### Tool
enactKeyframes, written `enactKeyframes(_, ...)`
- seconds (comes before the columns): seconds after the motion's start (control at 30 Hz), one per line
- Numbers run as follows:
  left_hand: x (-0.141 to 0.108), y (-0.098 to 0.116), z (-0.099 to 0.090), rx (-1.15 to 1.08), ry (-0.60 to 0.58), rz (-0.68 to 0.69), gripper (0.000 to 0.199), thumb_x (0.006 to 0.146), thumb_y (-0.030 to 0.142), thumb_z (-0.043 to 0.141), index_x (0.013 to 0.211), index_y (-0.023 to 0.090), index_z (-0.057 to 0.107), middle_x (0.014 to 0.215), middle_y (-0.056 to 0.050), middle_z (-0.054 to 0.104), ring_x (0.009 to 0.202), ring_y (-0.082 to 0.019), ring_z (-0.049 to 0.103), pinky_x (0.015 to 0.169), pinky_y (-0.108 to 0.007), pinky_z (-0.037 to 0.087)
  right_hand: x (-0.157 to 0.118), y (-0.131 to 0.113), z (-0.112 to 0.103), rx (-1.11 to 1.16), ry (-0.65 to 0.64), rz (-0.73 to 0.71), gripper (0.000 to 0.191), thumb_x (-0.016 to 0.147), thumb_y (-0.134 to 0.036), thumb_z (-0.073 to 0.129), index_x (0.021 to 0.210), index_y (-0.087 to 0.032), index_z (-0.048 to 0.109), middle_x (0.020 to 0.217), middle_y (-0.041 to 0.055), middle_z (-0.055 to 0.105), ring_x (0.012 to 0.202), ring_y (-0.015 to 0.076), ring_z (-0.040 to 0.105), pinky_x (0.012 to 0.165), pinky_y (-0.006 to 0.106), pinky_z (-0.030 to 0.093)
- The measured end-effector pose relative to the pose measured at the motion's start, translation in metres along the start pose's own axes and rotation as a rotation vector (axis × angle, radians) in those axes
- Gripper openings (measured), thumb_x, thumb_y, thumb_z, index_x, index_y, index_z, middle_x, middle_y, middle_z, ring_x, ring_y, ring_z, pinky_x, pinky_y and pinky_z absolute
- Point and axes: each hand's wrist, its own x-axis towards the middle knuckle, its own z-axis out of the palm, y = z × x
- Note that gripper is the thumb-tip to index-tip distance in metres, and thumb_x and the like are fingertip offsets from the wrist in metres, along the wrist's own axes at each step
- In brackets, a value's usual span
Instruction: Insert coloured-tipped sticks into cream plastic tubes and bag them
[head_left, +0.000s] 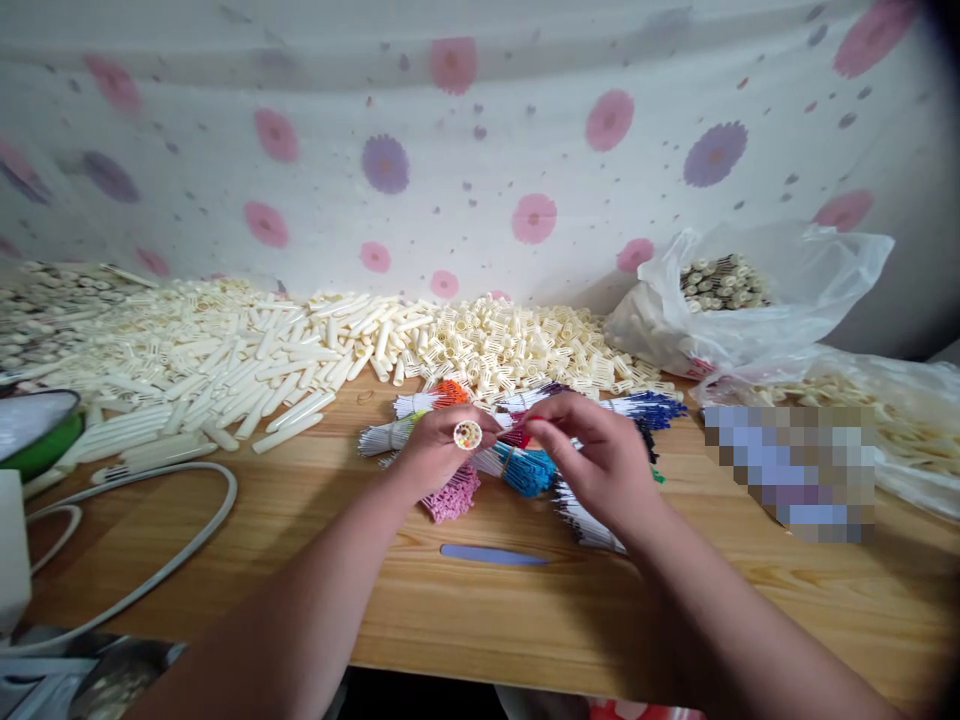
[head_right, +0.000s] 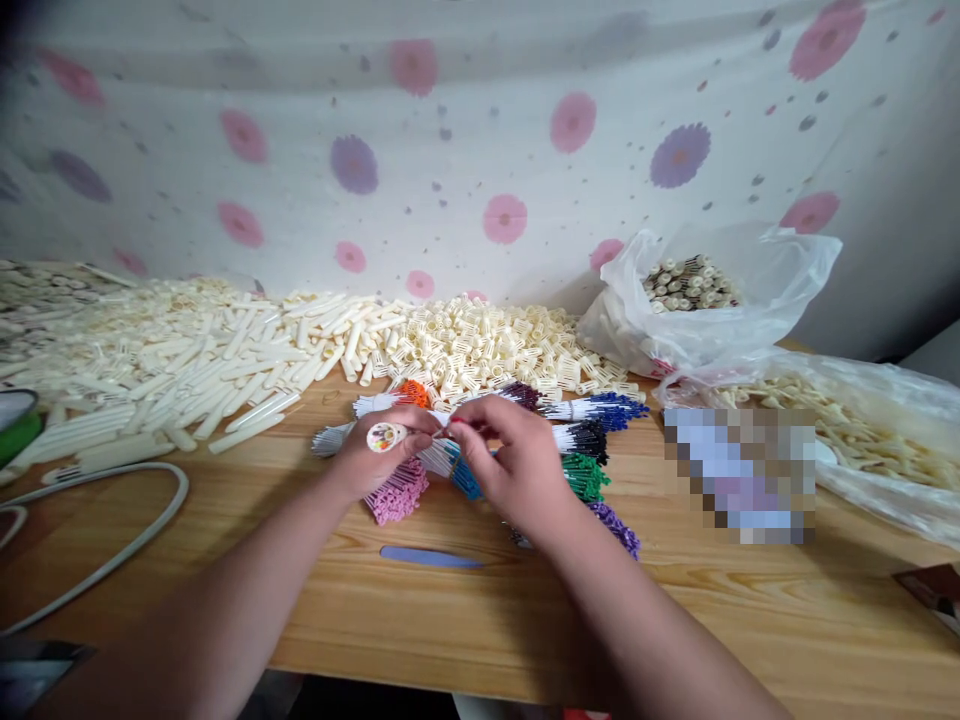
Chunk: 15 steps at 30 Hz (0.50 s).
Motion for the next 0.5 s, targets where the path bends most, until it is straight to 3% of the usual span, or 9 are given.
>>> enactKeyframes(0.07,0.002,-0.002,-0.001,0.104,0.112,0.055,0.018,0.078,0.033,0.064,0.073,0.016,0.065,0.076,-0.003,0.067,0.072,-0.015,0.061,0.068,-0.029,0.047,-0.005,-0.012,-0.009,-0.013,0.220,-0.143,0.007,0.083,-0.018,0.057,0.087,-0.022,0.061,0.080,0.0031,0.066,0.072,0.0155,0.062,0.066,0.031,0.051)
enactKeyframes(0.13,0.003,-0.005,-0.001,0.166,0.142,0.104,0.019,0.080,0.032,0.062,0.070,0.016,0.065,0.072,-0.002,0.066,0.068,-0.014,0.059,0.066,-0.028,0.046,-0.010,-0.025,-0.018,-0.011,0.338,-0.291,0.015,0.082,-0.013,0.056,0.092,-0.024,0.060,0.083,0.0039,0.067,0.079,0.0181,0.064,0.072,0.035,0.052)
enactKeyframes(0.2,0.003,-0.008,-0.002,0.201,0.119,0.159,0.017,0.081,0.028,0.060,0.069,0.016,0.065,0.071,-0.002,0.065,0.067,-0.013,0.058,0.066,-0.028,0.045,-0.014,-0.038,-0.025,-0.050,0.290,-0.395,0.020,0.081,-0.010,0.055,0.094,-0.025,0.061,0.082,0.0044,0.068,0.080,0.0189,0.065,0.072,0.035,0.053)
enactKeyframes(0.33,0.002,-0.011,-0.002,0.206,0.061,0.203,0.011,0.080,0.019,0.060,0.070,0.017,0.065,0.069,0.000,0.063,0.066,-0.012,0.056,0.065,-0.026,0.044,-0.016,-0.052,-0.027,-0.136,0.051,-0.446,0.024,0.078,-0.008,0.054,0.095,-0.023,0.061,0.080,0.0050,0.068,0.077,0.0177,0.066,0.066,0.031,0.054)
enactKeyframes(0.5,0.001,-0.009,0.001,0.187,-0.026,0.113,0.011,0.078,0.015,0.057,0.070,0.019,0.064,0.073,0.001,0.064,0.066,-0.012,0.056,0.065,-0.025,0.044,-0.014,-0.045,-0.015,-0.151,0.030,-0.478,0.030,0.079,-0.007,0.055,0.103,-0.025,0.056,0.086,0.0053,0.068,0.082,0.0173,0.066,0.071,0.033,0.055)
